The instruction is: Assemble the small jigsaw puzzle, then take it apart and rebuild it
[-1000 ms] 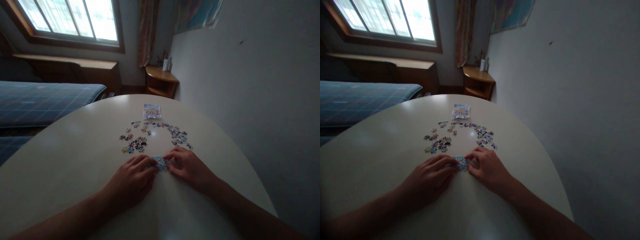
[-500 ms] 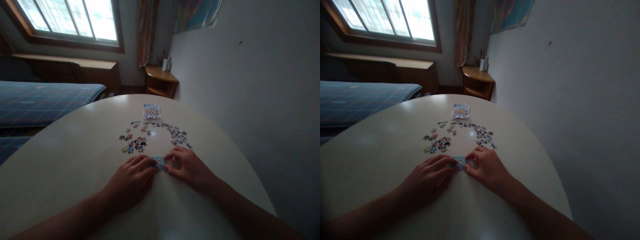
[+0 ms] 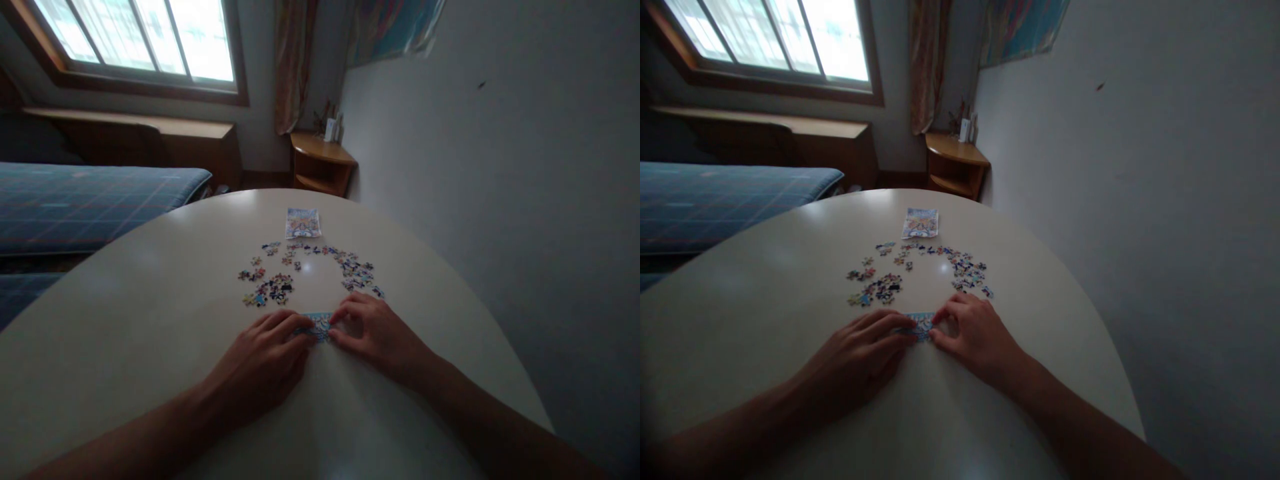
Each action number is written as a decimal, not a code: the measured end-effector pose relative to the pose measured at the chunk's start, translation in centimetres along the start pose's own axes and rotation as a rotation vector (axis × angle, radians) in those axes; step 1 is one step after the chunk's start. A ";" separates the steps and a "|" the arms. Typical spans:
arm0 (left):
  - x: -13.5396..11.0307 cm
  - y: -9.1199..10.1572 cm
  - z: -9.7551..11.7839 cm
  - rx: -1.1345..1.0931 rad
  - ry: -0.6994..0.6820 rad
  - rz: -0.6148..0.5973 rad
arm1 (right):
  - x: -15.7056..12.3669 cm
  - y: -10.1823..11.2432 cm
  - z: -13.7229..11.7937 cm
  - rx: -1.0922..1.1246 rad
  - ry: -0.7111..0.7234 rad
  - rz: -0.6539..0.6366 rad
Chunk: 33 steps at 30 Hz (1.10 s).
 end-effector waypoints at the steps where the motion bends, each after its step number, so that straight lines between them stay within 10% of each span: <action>1: 0.0 0.0 0.0 -0.004 0.001 -0.005 | 0.0 0.0 0.0 0.007 0.001 -0.002; 33: 0.1 0.1 0.1 0.026 -0.061 0.010 | 0.0 -0.5 -0.1 0.081 0.007 0.037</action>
Point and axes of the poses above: each hand's wrist, its own x-axis towards the middle knuckle, its own y-axis out of the back of the hand, z = x × y, the point moved 2 cm from there along x, towards the middle knuckle, and after that the axes turned 10 degrees about z, right-handed, at the moved point
